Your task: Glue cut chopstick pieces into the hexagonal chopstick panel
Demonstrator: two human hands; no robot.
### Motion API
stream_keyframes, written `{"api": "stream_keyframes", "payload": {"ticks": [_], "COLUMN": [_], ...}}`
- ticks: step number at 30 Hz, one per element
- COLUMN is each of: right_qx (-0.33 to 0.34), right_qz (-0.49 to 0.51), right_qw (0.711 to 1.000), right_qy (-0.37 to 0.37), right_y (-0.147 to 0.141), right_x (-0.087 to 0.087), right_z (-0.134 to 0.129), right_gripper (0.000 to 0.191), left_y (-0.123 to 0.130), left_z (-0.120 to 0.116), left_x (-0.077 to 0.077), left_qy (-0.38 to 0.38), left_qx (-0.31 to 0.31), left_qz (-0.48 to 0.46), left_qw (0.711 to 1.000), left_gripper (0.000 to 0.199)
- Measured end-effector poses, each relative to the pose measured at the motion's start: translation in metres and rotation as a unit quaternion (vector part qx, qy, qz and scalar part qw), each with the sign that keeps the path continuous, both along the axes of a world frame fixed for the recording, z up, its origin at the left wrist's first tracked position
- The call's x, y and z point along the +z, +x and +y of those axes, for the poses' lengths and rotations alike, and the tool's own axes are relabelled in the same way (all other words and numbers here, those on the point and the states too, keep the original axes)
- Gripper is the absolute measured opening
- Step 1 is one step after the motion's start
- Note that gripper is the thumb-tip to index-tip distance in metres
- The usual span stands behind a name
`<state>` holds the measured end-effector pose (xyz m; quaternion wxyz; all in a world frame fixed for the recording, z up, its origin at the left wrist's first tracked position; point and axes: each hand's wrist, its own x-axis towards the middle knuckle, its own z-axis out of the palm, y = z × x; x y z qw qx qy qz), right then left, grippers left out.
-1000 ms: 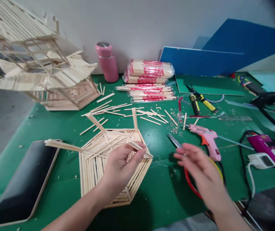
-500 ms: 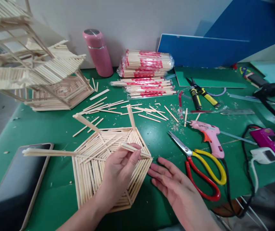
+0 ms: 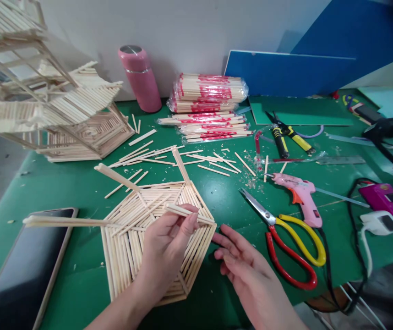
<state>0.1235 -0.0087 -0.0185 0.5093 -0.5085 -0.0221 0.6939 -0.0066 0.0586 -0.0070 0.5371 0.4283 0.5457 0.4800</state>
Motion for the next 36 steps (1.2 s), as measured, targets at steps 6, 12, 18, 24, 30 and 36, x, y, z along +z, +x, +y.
{"api": "stream_keyframes", "payload": {"ticks": [6, 12, 18, 24, 30, 36], "right_qx": [0.027, 0.066, 0.064, 0.070, 0.074, 0.067], "right_qz": [0.021, 0.043, 0.046, 0.042, 0.042, 0.036], "right_qw": [0.999, 0.995, 0.995, 0.993, 0.992, 0.992], "right_qy": [0.017, 0.065, 0.065, 0.085, 0.094, 0.097], "right_y": [-0.003, -0.008, -0.011, -0.012, -0.012, -0.013], "right_x": [0.002, 0.004, 0.002, 0.000, -0.004, -0.007], "right_z": [0.003, 0.010, 0.012, 0.010, 0.011, 0.007], "right_gripper": [0.036, 0.028, 0.027, 0.027, 0.025, 0.025], "left_y": [-0.002, -0.006, -0.005, -0.003, -0.003, -0.003], "left_z": [0.001, 0.000, 0.001, 0.007, 0.012, 0.012], "left_x": [0.007, 0.013, 0.019, 0.026, 0.028, 0.026], "left_qy": [-0.001, 0.046, 0.099, 0.157, 0.175, 0.220], "left_qx": [0.005, -0.035, -0.072, -0.133, -0.204, -0.246], "left_qz": [0.005, 0.073, 0.181, 0.211, 0.268, 0.318], "left_qw": [1.000, 0.996, 0.976, 0.956, 0.925, 0.889], "left_gripper": [0.014, 0.017, 0.020, 0.022, 0.012, 0.011]}}
